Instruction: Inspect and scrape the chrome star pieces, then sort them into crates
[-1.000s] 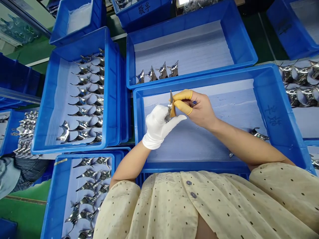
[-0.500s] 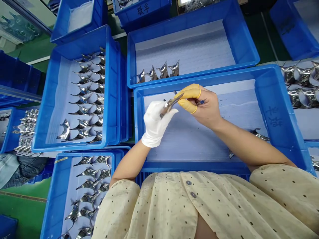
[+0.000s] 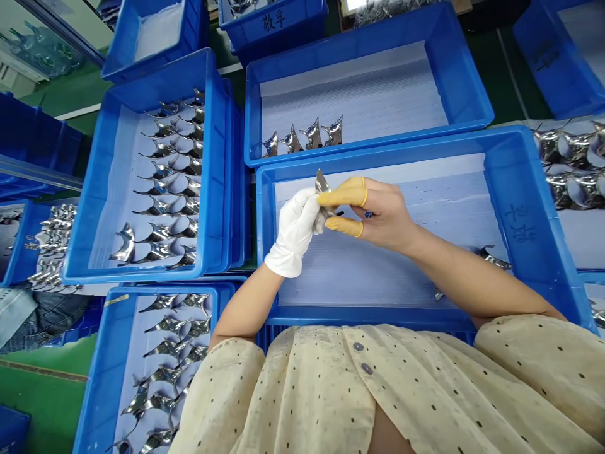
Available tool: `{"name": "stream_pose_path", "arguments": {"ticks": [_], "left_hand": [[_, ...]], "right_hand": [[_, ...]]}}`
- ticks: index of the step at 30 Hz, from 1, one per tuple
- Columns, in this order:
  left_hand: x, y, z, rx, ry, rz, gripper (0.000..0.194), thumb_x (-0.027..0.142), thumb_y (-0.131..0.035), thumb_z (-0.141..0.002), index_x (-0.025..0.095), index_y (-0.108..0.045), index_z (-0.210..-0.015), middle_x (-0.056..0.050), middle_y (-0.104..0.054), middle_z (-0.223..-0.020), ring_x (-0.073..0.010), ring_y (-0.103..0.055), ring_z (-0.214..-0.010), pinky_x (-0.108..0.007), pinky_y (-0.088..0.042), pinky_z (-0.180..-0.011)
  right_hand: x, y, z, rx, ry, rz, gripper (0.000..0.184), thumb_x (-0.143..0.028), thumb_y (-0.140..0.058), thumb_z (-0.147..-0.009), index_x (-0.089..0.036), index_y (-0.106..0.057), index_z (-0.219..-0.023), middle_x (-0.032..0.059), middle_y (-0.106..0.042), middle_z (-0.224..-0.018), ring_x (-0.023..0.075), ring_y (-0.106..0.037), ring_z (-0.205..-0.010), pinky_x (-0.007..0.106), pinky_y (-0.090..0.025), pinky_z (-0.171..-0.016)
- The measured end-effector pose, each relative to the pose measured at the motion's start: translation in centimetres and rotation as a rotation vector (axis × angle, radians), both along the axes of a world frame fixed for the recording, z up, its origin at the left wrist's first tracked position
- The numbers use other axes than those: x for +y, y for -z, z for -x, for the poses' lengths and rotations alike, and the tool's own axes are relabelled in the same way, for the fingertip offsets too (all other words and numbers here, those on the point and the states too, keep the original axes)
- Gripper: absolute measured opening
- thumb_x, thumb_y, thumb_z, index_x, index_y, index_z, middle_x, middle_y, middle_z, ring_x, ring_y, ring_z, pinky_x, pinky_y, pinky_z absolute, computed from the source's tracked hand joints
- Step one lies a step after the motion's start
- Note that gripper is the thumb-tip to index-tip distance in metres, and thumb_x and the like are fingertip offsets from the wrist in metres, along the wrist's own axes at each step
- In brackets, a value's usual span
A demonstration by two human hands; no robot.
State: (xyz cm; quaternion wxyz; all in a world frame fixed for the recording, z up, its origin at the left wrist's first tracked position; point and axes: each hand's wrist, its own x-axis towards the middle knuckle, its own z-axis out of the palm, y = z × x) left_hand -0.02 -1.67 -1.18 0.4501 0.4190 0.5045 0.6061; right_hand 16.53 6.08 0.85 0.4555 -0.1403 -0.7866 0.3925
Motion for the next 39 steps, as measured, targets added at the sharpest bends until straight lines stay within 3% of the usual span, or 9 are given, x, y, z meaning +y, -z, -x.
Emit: {"name": "stream_pose_path", "arguments": {"ticks": [4,7,10,14,20,27,32,35,39], "left_hand": [[0.1,0.4,0.1,0.010,0.124,0.044,0.069,0.085,-0.057,-0.097,0.022,-0.072,-0.121,0.004,-0.059,-0.057,-0.0124,-0.052,-0.044,-0.027,-0.043,-0.044],[0.2,1.0,0.1,0.050,0.228,0.009,0.079,0.084,-0.072,-0.087,0.024,-0.066,-0.138,-0.002,-0.074,-0.080,-0.0133,-0.062,-0.052,-0.027,-0.046,-0.044],[0.0,1.4,-0.2,0.143,0.155,-0.057,0.084,0.066,-0.094,-0.073,0.025,-0.065,-0.141,-0.005,-0.079,-0.096,-0.0149,-0.068,-0.065,-0.028,-0.053,-0.054],[-0.3,1.5,-0.1,0.281,0.034,-0.077,0.061,0.058,-0.092,-0.081,0.023,-0.074,-0.127,-0.004,-0.078,-0.094,-0.0129,-0.063,-0.064,-0.030,-0.057,-0.064],[0.2,1.8,0.4,0.516,-0.040,-0.195,0.054,0.066,-0.089,-0.083,0.021,-0.079,-0.111,-0.003,-0.075,-0.085,-0.0149,-0.064,-0.068,-0.031,-0.056,-0.070],[0.5,1.9,0.6,0.625,-0.169,-0.302,0.064,0.071,-0.080,-0.090,0.022,-0.075,-0.132,-0.009,-0.080,-0.113,-0.0110,-0.062,-0.062,-0.028,-0.055,-0.063],[-0.4,0.9,1.2,0.791,-0.289,-0.472,0.037,0.056,-0.069,-0.105,0.022,-0.079,-0.117,-0.006,-0.081,-0.104,-0.0135,-0.068,-0.067,-0.031,-0.061,-0.070],[-2.0,-0.4,2.1,0.904,-0.325,-0.462,0.031,0.043,-0.058,-0.112,0.022,-0.081,-0.114,-0.006,-0.082,-0.100,-0.0177,-0.077,-0.085,-0.033,-0.065,-0.083],[-4.1,-3.0,6.5,1.010,-0.304,-0.233,0.027,0.032,-0.058,-0.110,0.022,-0.082,-0.111,-0.005,-0.084,-0.109,-0.0200,-0.080,-0.104,-0.033,-0.063,-0.098]], "right_hand": [[0.4,-0.1,0.0,0.084,0.119,0.177,0.037,-0.064,-0.081,-0.093,-0.028,-0.084,-0.100,0.0051,-0.078,-0.090,0.0207,-0.072,-0.081,0.038,-0.061,-0.075],[1.8,0.0,-0.1,0.147,0.209,0.348,0.048,-0.074,-0.079,-0.091,-0.028,-0.082,-0.104,0.0070,-0.079,-0.098,0.0227,-0.074,-0.088,0.039,-0.063,-0.074],[3.3,0.5,-0.3,0.159,0.194,0.411,0.054,-0.080,-0.075,-0.089,-0.028,-0.079,-0.101,0.0077,-0.079,-0.096,0.0229,-0.075,-0.088,0.038,-0.065,-0.072],[4.2,0.9,-0.2,0.206,0.198,0.479,0.053,-0.080,-0.082,-0.082,-0.027,-0.077,-0.089,0.0070,-0.078,-0.090,0.0227,-0.075,-0.085,0.038,-0.066,-0.073],[3.3,0.1,-0.5,0.198,0.269,0.367,0.052,-0.079,-0.080,-0.086,-0.028,-0.080,-0.097,0.0053,-0.079,-0.096,0.0241,-0.077,-0.093,0.042,-0.067,-0.084],[2.5,-0.6,-0.7,0.169,0.306,0.270,0.049,-0.074,-0.080,-0.090,-0.026,-0.080,-0.097,0.0063,-0.077,-0.096,0.0256,-0.078,-0.100,0.044,-0.068,-0.088],[1.7,-1.3,-0.8,0.148,0.363,0.213,0.048,-0.073,-0.082,-0.089,-0.026,-0.081,-0.091,0.0056,-0.078,-0.094,0.0240,-0.076,-0.091,0.042,-0.065,-0.080],[0.8,-2.5,-1.2,-0.003,0.291,0.274,0.046,-0.069,-0.086,-0.086,-0.023,-0.083,-0.088,0.0049,-0.077,-0.086,0.0193,-0.070,-0.074,0.036,-0.058,-0.068],[-0.1,-3.9,-1.8,-0.361,-0.026,0.300,0.042,-0.063,-0.090,-0.081,-0.023,-0.088,-0.094,0.0017,-0.072,-0.070,0.0160,-0.065,-0.064,0.032,-0.052,-0.062]]}}
